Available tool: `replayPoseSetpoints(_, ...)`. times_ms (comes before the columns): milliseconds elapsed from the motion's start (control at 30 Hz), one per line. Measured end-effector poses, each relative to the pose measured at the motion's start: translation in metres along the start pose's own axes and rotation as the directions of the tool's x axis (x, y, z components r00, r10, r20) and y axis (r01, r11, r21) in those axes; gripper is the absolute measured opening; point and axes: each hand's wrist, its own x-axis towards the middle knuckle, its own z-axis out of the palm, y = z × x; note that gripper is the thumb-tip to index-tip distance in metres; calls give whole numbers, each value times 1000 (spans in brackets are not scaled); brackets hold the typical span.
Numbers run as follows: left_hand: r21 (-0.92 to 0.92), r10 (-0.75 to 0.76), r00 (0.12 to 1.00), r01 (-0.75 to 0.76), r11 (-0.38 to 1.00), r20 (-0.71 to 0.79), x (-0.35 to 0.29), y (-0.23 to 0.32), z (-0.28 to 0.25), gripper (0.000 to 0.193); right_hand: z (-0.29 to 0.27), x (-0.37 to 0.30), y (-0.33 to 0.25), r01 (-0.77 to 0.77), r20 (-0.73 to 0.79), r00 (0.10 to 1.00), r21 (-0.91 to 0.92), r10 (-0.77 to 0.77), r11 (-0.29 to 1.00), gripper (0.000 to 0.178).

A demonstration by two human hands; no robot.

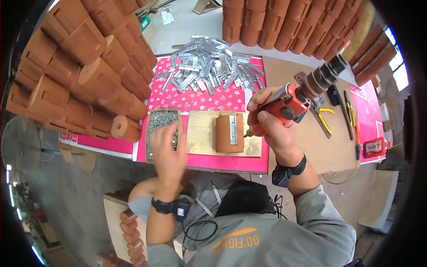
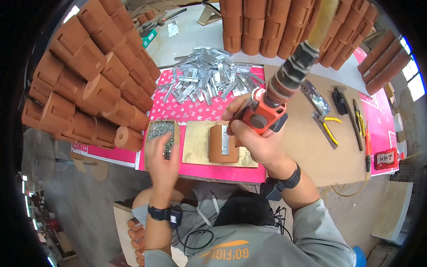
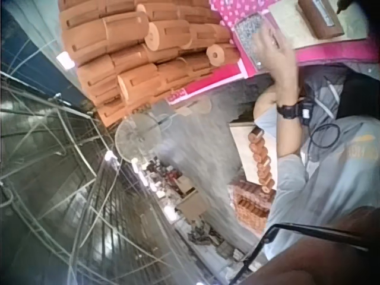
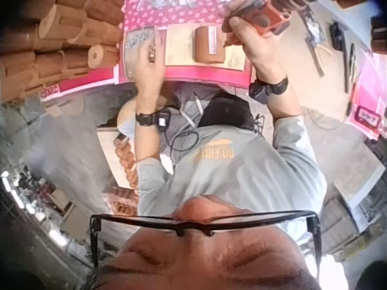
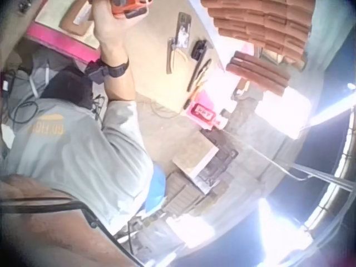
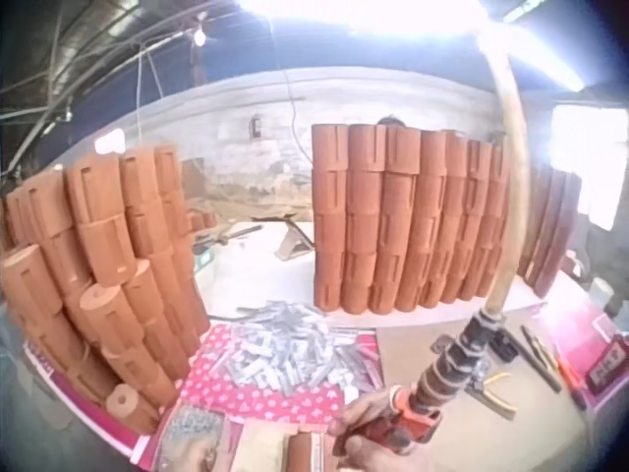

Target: Using a pneumatic screwdriver to attach metal plates to small curved wooden blocks.

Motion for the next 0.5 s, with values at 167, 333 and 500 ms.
replayPoseSetpoints(167,309,-43,989,-3,951,142,13,-29,-26,23,-5,0,-5,-2,-37,999,-80,-1,997,20)
replayPoseSetpoints(333,331,-23,983,-39,943,183,17,-31,-24,14,-5,-6,-4,-10,-33,999,-140,5,990,20)
replayPoseSetpoints(500,303,60,995,-83,949,84,17,-35,-22,10,-13,-7,-3,31,-15,999,-203,-34,979,24)
